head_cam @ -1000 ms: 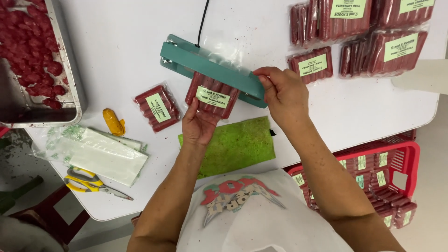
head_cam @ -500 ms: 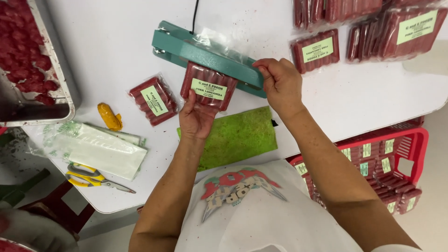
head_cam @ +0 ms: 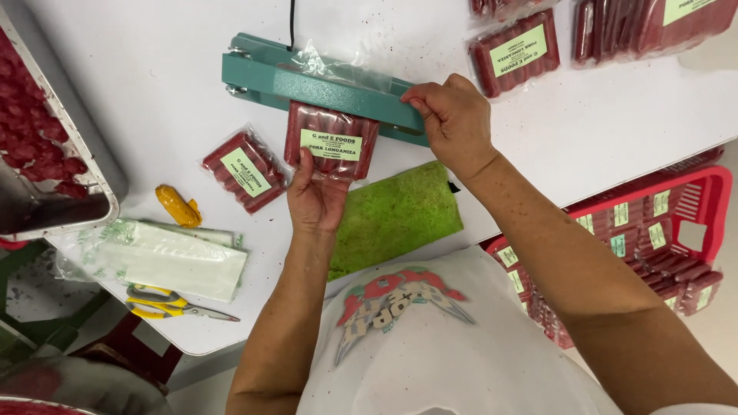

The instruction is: The person repeatedly picks up vacuum-sealed packages of red meat from a red basket, places them under a heat sealer to seal the plastic, and then places the sealed packages onto a white table. The process is repeated for multiple packages throughout the clip.

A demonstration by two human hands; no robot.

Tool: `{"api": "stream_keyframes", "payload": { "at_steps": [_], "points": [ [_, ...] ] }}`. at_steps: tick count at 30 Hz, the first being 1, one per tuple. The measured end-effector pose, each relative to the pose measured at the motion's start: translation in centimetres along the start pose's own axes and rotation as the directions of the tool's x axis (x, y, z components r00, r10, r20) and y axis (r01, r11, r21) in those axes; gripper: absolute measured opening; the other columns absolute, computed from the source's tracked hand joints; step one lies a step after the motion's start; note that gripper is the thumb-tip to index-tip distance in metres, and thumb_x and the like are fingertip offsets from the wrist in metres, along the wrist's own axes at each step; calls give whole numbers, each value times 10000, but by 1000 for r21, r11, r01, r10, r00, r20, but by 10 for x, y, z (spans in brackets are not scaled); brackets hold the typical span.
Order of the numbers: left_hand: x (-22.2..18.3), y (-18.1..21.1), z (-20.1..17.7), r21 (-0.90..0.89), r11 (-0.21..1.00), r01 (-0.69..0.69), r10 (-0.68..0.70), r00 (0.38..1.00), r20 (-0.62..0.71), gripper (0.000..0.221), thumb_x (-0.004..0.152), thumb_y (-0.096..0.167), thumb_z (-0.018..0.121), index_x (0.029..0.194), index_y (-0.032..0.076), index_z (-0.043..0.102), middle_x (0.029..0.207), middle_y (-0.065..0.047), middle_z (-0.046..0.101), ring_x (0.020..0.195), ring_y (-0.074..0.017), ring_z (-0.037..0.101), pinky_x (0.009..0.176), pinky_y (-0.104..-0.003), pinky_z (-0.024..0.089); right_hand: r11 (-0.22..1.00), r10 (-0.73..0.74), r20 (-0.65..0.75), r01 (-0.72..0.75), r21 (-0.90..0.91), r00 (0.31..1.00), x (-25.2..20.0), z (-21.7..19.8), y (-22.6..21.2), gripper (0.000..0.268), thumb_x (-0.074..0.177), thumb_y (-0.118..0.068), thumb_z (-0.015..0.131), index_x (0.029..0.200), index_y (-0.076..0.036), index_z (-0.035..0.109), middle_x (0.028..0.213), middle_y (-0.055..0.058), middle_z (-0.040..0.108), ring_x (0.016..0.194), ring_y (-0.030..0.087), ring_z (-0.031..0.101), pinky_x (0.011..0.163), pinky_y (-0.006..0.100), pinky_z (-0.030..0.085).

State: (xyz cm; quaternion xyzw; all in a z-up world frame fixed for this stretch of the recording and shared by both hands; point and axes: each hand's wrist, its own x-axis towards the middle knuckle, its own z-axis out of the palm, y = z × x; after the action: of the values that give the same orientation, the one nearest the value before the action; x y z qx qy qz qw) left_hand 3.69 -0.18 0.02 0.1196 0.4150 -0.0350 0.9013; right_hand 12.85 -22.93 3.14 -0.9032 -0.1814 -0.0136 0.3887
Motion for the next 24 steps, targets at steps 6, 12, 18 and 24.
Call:
{"api": "stream_keyframes", "payload": {
  "at_steps": [6,12,18,24],
  "points": [
    [-2,1,3,11,1000,4,-4,1000,3,417,869,206,768,1228,31,648,1210,-157,702,1140,-333,657,973,-531,564,1000,-21,-23,22,5,999,-1,1,1,163,1050,-70,589,1076,-106,746,936,-8,757,744,195,500,604,331,447],
    [1,0,-4,14,1000,-12,12,1000,-10,275,870,177,767,1116,72,705,1150,-123,727,1113,-325,666,948,-549,569,999,-47,-23,46,-15,999,-1,2,3,165,1047,-61,596,1072,-102,754,969,1,759,726,195,494,596,328,442],
    [-1,1,1,41,999,-6,7,1000,-22,413,858,214,771,1210,34,652,1177,-150,707,1104,-334,661,932,-529,574,999,-51,-36,50,-13,998,-1,2,4,166,1055,-82,596,1053,-107,760,948,-2,763,705,195,485,584,330,437],
    [0,0,-1,49,999,-16,16,1000,-3,442,866,218,765,1249,37,638,1200,-159,701,1125,-339,655,940,-536,572,999,-49,-37,48,-24,998,-1,3,3,160,1050,-74,602,1053,-102,759,992,-5,771,718,189,488,583,326,446]
  ]
}}
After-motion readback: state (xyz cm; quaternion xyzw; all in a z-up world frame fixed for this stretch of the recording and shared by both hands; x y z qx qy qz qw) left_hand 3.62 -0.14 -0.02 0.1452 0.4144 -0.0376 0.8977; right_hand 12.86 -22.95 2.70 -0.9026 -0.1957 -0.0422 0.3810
